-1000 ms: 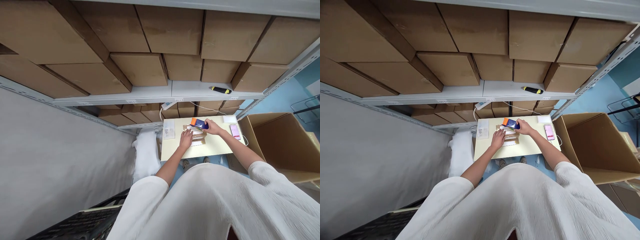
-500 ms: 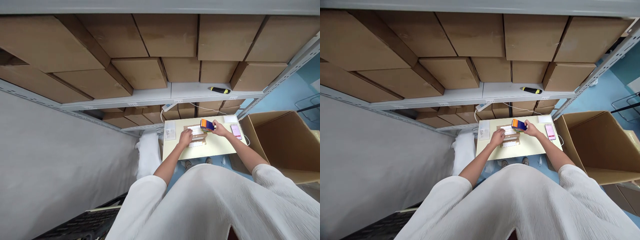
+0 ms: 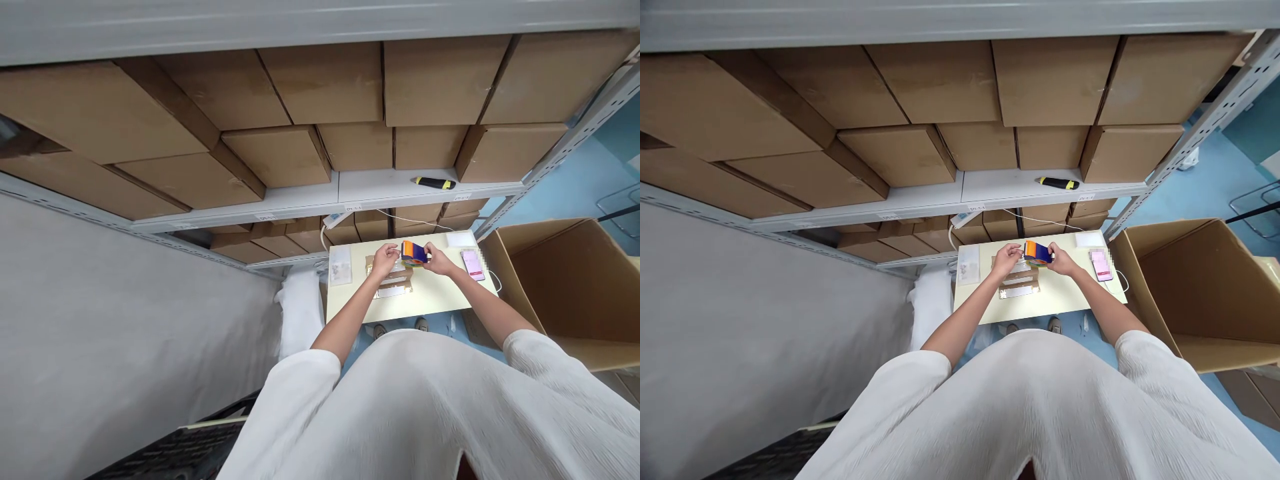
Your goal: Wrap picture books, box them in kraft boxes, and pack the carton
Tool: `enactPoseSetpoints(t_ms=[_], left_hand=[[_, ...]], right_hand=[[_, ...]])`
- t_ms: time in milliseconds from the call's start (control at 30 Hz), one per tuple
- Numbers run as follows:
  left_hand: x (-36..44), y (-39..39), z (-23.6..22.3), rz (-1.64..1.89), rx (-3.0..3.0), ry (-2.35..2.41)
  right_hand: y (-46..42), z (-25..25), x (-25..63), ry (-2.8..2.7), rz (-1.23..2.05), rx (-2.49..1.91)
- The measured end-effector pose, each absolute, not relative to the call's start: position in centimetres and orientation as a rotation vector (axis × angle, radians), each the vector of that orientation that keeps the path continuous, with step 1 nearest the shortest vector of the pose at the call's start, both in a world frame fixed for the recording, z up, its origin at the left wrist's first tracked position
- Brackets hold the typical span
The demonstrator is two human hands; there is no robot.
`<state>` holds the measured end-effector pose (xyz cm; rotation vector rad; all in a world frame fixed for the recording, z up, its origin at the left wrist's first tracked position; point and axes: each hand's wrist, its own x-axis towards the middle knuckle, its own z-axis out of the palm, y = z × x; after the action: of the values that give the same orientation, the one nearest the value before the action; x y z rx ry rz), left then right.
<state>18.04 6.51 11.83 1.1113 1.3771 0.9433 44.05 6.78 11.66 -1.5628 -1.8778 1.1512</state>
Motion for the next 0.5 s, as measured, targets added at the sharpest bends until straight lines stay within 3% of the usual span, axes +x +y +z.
enactPoseSetpoints(t_ms=[500], left_hand=[[19.1, 6.7, 13.2, 1.031, 0.807, 1.406]], right_hand=[[6.7, 11.6, 44.1, -1.897, 1.173, -1.548]])
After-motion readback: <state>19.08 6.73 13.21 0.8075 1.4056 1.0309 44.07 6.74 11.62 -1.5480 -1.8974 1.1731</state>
